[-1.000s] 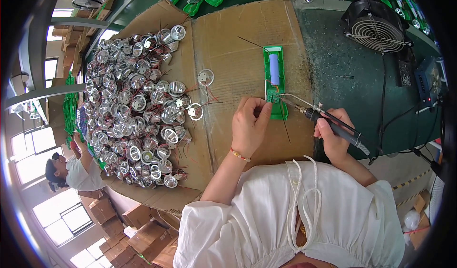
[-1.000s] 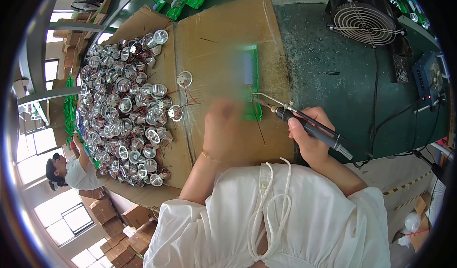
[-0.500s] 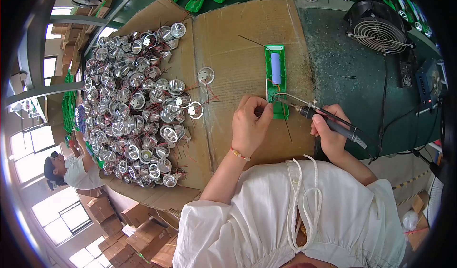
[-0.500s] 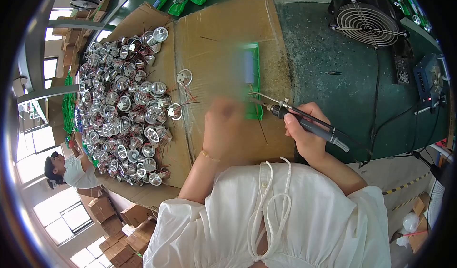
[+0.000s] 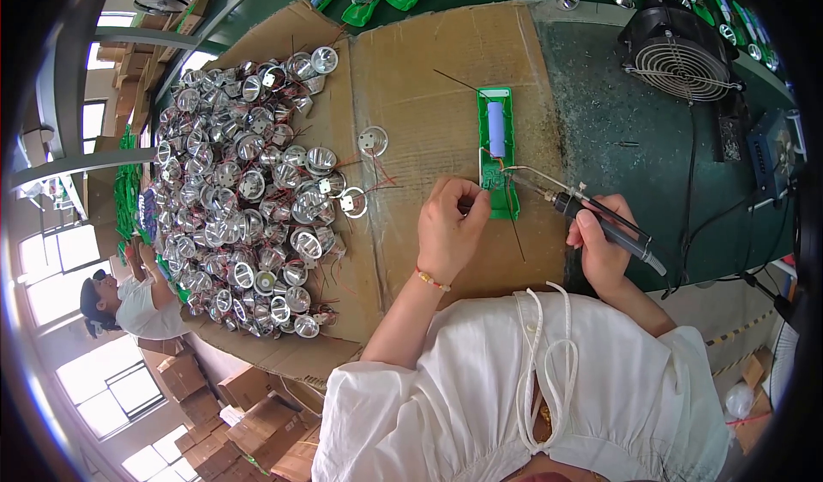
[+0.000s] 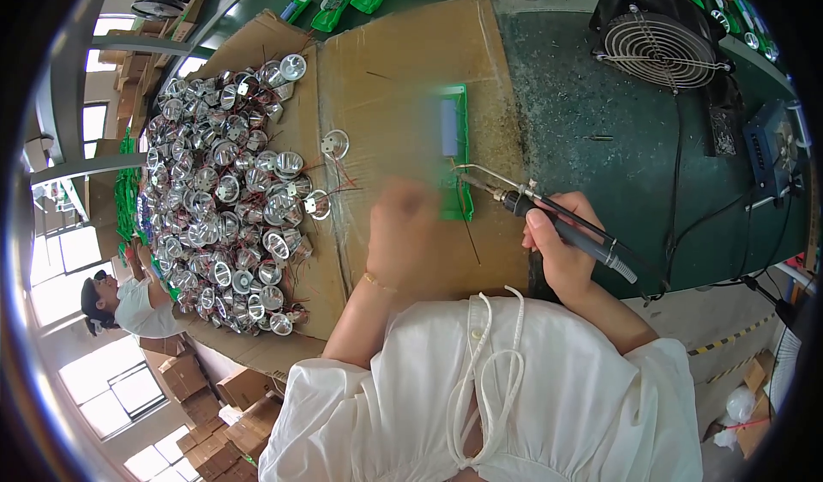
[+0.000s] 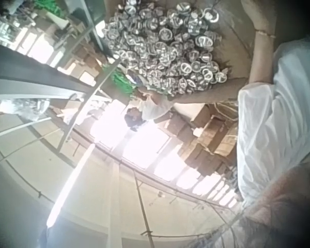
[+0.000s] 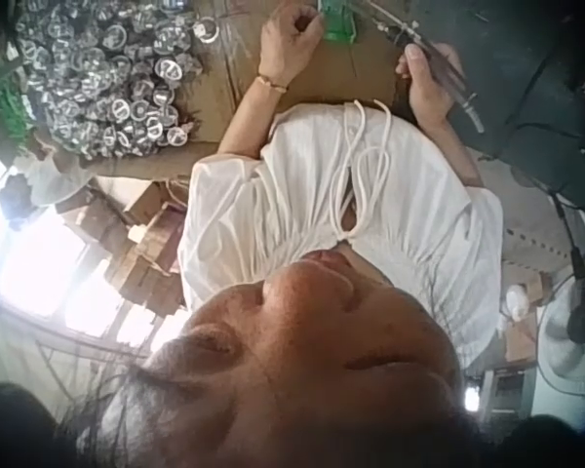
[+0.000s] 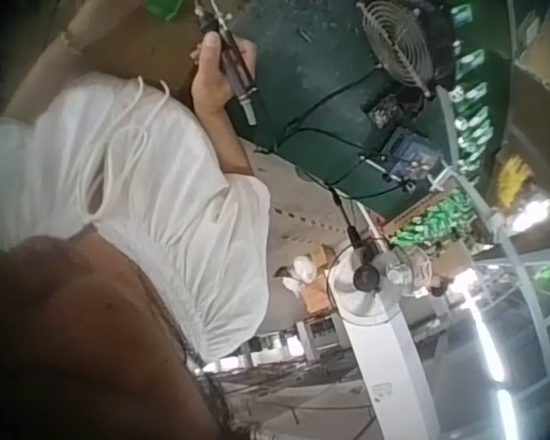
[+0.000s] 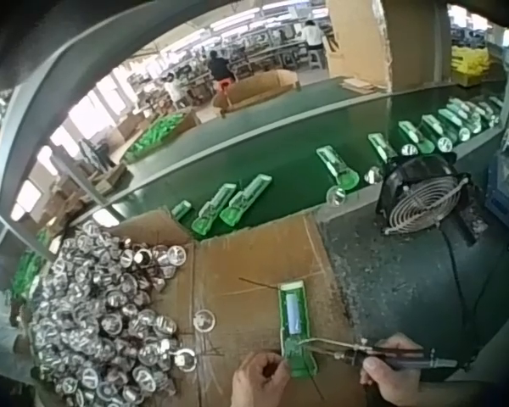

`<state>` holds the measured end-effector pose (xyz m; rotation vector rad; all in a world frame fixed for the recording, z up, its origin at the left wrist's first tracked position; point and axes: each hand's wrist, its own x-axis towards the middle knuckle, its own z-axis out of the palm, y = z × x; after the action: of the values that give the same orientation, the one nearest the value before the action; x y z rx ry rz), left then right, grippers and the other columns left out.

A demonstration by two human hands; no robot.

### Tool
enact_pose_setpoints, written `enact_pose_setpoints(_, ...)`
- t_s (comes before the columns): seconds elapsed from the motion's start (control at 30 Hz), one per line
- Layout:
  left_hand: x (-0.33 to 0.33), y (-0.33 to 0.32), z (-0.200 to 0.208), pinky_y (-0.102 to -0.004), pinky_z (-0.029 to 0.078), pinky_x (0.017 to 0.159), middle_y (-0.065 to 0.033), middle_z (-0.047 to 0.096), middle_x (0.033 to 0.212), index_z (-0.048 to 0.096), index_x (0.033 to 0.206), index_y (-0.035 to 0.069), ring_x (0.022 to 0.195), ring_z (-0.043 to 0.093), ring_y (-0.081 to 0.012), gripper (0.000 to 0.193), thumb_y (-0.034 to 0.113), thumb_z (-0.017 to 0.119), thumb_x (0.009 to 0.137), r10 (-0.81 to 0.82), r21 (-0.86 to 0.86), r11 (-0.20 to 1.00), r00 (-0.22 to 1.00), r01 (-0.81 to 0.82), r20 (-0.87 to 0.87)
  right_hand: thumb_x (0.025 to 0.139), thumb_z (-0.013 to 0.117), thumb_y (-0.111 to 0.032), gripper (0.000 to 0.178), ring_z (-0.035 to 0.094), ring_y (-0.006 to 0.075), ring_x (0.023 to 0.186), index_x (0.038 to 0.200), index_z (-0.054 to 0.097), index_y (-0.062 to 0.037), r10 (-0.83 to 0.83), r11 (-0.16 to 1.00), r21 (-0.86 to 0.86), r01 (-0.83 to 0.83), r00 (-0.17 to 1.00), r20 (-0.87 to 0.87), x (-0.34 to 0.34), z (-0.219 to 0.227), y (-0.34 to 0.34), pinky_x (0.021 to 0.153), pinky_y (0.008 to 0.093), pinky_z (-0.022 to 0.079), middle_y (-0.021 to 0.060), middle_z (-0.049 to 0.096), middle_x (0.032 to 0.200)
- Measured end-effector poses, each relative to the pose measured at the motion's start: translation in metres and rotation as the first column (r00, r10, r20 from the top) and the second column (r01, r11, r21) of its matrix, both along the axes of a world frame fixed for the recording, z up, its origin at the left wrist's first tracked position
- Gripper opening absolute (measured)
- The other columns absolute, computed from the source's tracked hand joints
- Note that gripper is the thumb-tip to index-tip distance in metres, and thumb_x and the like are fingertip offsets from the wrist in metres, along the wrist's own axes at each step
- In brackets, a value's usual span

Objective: Soldering electronic components and wires onto small circuit boards for portable lights.

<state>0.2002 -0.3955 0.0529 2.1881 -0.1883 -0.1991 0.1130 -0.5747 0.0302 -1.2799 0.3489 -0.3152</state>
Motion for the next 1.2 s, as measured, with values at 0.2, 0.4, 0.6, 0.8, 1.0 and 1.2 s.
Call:
enact_pose_setpoints(0.2,0.016,0.004,0.025,-0.0309,0.048,0.053,-0.0072,0.063,0.063,0.061,0.074,0.005,0.057,0.062,-0.0225,0.018,0.024,0.064,0.074,-0.118,0.172,0.975,0.986,0.138,-0.12,0.081,0.058,-0.007,0.013,0.05,0.0097,0.048,0.085,0.047,-0.0011,-0.102,0.992,-0.064,0.105,0.993,0.053,0.001,-0.006,-0.022,0.044,0.0205,0.04,0.0068,0.053,0.064)
enact_pose_setpoints(0.4,0.086,-0.037,0.016,-0.0364,0.049,0.056,-0.0101,0.061,0.06,0.066,0.065,0.011,0.058,0.06,-0.0278,0.013,0.023,0.059,0.068,-0.32,0.348,0.893,0.947,0.286,0.041,0.082,0.058,-0.008,0.013,0.05,0.0093,0.049,0.084,0.047,-0.0011,-0.218,0.972,-0.103,0.212,0.975,-0.05,0.005,-0.012,-0.038,0.045,0.0203,0.041,0.0063,0.054,0.062)
enact_pose_setpoints(0.6,0.237,-0.106,0.026,-0.0359,0.05,0.067,-0.0104,0.065,0.076,0.067,0.078,0.011,0.075,0.063,-0.0269,0.028,0.038,0.066,0.068,0.001,0.558,0.811,0.955,-0.175,0.298,0.078,0.057,0.001,0.013,0.052,0.0099,0.052,0.082,0.045,-0.0004,-0.177,0.979,-0.102,0.177,0.984,0.008,0.004,-0.024,-0.033,0.047,0.0213,0.043,0.0077,0.053,0.067)
enact_pose_setpoints(0.8,0.276,-0.074,0.019,-0.0376,0.05,0.066,-0.0144,0.064,0.08,0.066,0.077,0.01,0.077,0.062,-0.029,0.023,0.033,0.062,0.072,-0.14,0.766,0.635,0.96,-0.102,0.243,0.077,0.057,0.003,0.014,0.053,0.0101,0.053,0.082,0.045,-0.0004,-0.141,0.987,-0.071,0.143,0.989,0.035,0.005,-0.02,-0.034,0.048,0.0221,0.044,0.0083,0.052,0.07)
enact_pose_setpoints(1.0,0.15,-0.04,0.014,-0.0406,0.048,0.052,-0.0108,0.061,0.066,0.059,0.062,0.009,0.057,0.06,-0.0306,0.019,0.024,0.057,0.073,-0.261,0.721,0.693,0.925,-0.019,0.275,0.077,0.057,0.002,0.014,0.053,0.0103,0.053,0.084,0.045,0.0001,-0.161,0.984,-0.083,0.156,0.986,-0.051,0.006,-0.023,-0.037,0.049,0.022,0.044,0.0077,0.051,0.071)
enact_pose_setpoints(1.2,0.015,-0.013,0.014,-0.0359,0.045,0.043,-0.0063,0.057,0.057,0.055,0.06,0.01,0.047,0.057,-0.0255,0.027,0.031,0.062,0.075,-0.201,0.537,0.843,0.934,0.013,0.294,0.082,0.056,-0.008,0.013,0.05,0.0096,0.051,0.087,0.047,0.0,-0.159,0.979,-0.133,0.155,0.987,-0.02,0.008,-0.021,-0.038,0.046,0.0201,0.041,0.0068,0.053,0.067)
